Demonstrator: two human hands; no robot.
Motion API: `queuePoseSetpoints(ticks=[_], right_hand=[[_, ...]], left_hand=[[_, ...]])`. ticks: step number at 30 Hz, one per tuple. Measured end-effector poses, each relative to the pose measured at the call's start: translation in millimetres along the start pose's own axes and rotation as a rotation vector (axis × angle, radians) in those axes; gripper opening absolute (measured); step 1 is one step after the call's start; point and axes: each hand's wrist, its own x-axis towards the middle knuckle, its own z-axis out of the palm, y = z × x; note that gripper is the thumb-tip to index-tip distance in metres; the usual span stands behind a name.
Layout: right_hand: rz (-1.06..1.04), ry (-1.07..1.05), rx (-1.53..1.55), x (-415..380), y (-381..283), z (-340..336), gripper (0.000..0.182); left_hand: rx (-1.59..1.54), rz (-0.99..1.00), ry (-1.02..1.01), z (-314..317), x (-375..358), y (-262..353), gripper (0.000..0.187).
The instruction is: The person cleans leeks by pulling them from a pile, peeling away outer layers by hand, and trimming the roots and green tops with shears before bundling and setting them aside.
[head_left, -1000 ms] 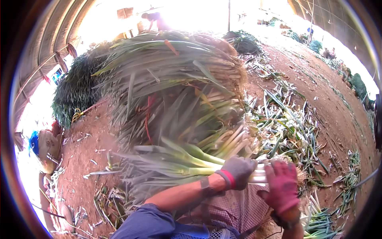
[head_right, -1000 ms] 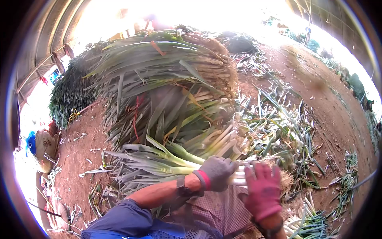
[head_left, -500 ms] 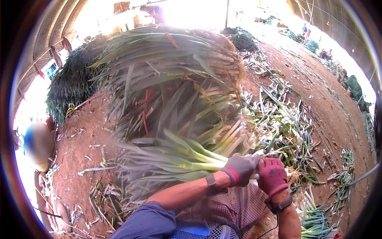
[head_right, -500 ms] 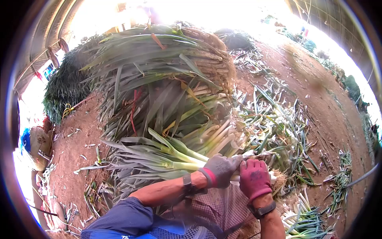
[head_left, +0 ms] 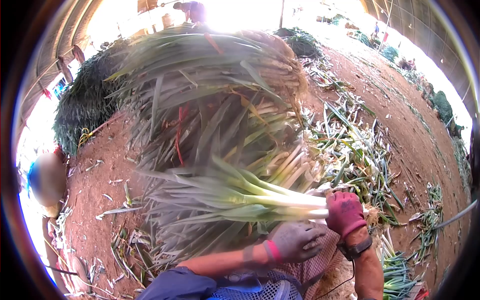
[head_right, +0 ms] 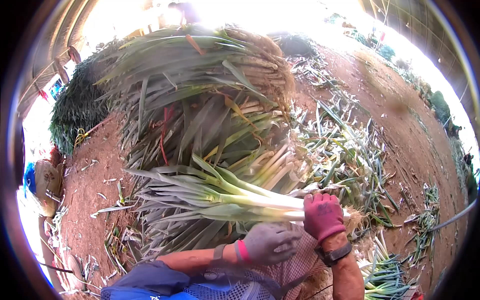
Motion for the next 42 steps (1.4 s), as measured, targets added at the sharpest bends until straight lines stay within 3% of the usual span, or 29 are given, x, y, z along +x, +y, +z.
queuePoseSetpoints(ticks=[2, 4, 6, 7, 14, 21, 29, 31, 32, 35, 42], right_hand=[[-0.011, -0.008, -0.006, 0.8, -2.6, -13.4, 0.031], [-0.024, 0.014, -0.028, 0.3, -6.7, -24.8, 0.031], [-0.013, -0.001, -0.047, -1.4, -12.0, -28.0, 0.031], [0.013, -0.023, -0.056, -2.0, -15.6, -29.4, 0.035], [0.078, -0.087, -0.065, -10.0, -24.3, -18.5, 0.040], [-0.031, 0.075, -0.041, -5.3, -28.9, 5.2, 0.042], [-0.001, -0.094, -0.015, -2.4, -28.8, -3.9, 0.041], [0.009, -0.121, -0.019, 1.9, -27.7, -10.6, 0.040], [-0.005, -0.091, -0.045, 3.4, -26.6, -13.4, 0.039], [-0.021, -0.044, -0.099, 9.6, -27.1, -29.3, 0.037], [-0.117, 0.126, -0.339, 23.7, -20.6, -103.0, 0.032]], left_hand=[[-0.970, -0.593, -0.524, 19.0, -12.0, -17.8, 0.055], [-1.078, -0.617, -0.461, 50.9, -20.6, -49.7, 0.057], [-1.697, -0.666, -0.275, 82.2, -35.3, -77.1, 0.053], [-1.908, -0.542, -0.181, 87.8, -32.3, -80.3, 0.055], [-2.069, -0.448, -0.038, 103.7, -25.6, -73.0, 0.057], [-2.055, -0.456, -0.046, 106.6, -22.3, -70.2, 0.055], [-1.974, -0.398, -0.098, 102.8, -34.0, -80.8, 0.050], [-1.109, -0.507, -0.288, 97.1, -32.3, -93.4, 0.042], [-1.112, -0.504, -0.291, 101.5, -31.8, -98.8, 0.042], [0.073, -0.127, 0.152, 102.9, -28.6, -106.2, 0.036], [-0.041, -0.475, 0.061, 63.8, -40.5, -122.4, 0.043]])
